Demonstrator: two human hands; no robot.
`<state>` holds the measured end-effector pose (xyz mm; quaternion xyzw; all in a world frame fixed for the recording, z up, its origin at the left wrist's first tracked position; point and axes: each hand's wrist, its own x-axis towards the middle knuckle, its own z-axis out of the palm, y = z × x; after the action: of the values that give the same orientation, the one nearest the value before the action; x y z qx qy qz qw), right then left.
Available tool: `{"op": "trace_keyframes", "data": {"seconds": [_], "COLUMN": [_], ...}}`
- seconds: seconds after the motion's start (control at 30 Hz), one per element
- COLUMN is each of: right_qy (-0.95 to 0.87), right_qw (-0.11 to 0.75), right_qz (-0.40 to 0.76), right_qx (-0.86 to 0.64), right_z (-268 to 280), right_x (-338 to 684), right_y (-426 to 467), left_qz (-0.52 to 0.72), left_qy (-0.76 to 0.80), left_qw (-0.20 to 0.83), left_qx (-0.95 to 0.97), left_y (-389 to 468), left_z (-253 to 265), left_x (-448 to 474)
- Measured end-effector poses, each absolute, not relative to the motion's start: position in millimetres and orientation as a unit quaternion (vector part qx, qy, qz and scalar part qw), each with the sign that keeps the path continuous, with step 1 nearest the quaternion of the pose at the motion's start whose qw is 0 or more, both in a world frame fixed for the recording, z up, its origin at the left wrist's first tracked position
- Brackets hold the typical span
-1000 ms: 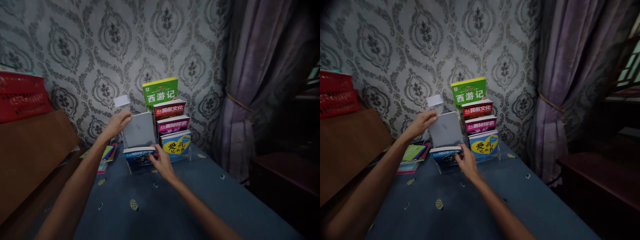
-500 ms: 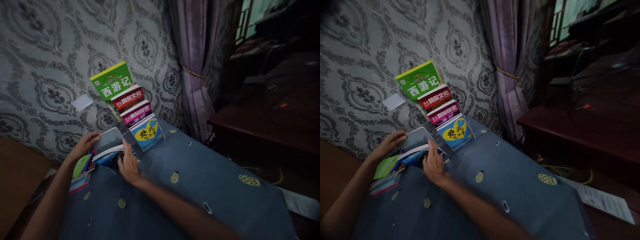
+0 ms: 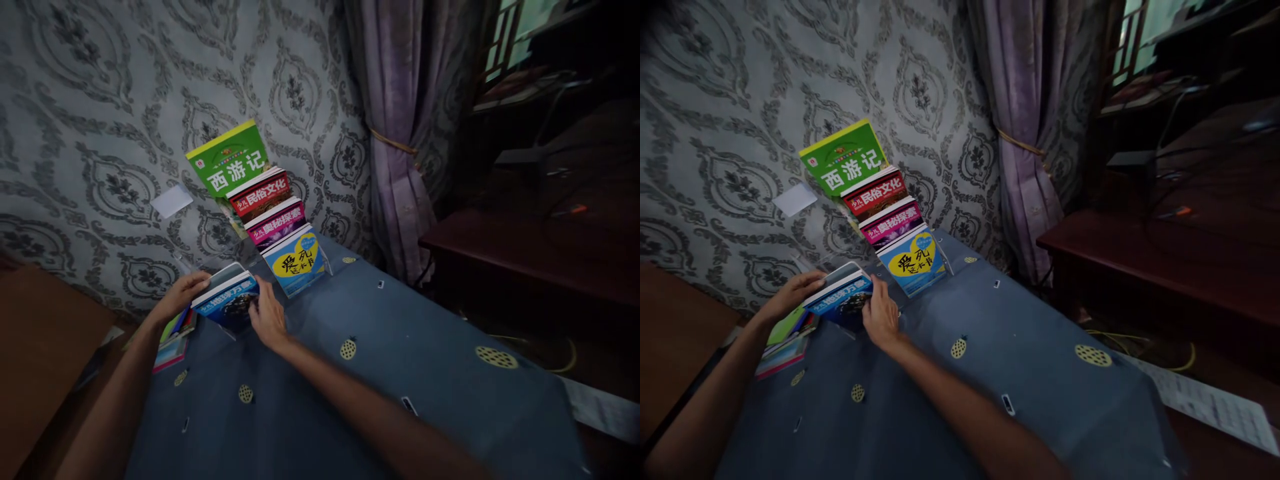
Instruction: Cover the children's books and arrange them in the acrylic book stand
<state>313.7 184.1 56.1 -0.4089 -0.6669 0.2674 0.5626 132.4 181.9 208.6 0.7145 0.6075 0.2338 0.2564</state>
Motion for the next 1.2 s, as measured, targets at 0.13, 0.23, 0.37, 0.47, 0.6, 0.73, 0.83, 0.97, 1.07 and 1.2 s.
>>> {"op": "trace_keyframes", "data": {"seconds": [0.13,0.23,0.37,0.47,0.6,0.73,0.83,0.97,1.07,1.2], "right_qy": [-0.665,-0.672,-0.692,-0.693,-0.687,-0.676,-0.665,-0.669,-0.682,-0.703], "right_qw": [0.582,0.594,0.586,0.595,0.602,0.602,0.604,0.606,0.602,0.579], "right_qz": [0.233,0.185,0.161,0.154,0.144,0.158,0.175,0.199,0.21,0.2], "right_qx": [-0.405,-0.4,-0.389,-0.377,-0.38,-0.394,-0.403,-0.381,-0.36,-0.362], "right_z": [47,43,40,39,41,41,36,30,29,31], "right_x": [317,315,309,306,304,299,297,300,303,305], "right_y": [193,202,211,215,220,227,229,231,236,243], "left_qz": [0.25,0.255,0.266,0.377,0.544,0.572,0.564,0.54,0.528,0.512], "left_qy": [0.61,0.605,0.6,0.601,0.595,0.586,0.596,0.62,0.627,0.635], "left_qw": [0.282,0.283,0.289,0.279,0.215,0.094,0.05,0.005,-0.015,-0.02], "left_qx": [0.697,0.7,0.697,0.647,0.551,0.566,0.57,0.568,0.573,0.578], "left_y": [184,193,197,186,163,152,155,162,167,170], "left_z": [213,211,201,185,148,115,105,105,107,107], "left_x": [127,126,126,126,131,141,146,147,145,144]}}
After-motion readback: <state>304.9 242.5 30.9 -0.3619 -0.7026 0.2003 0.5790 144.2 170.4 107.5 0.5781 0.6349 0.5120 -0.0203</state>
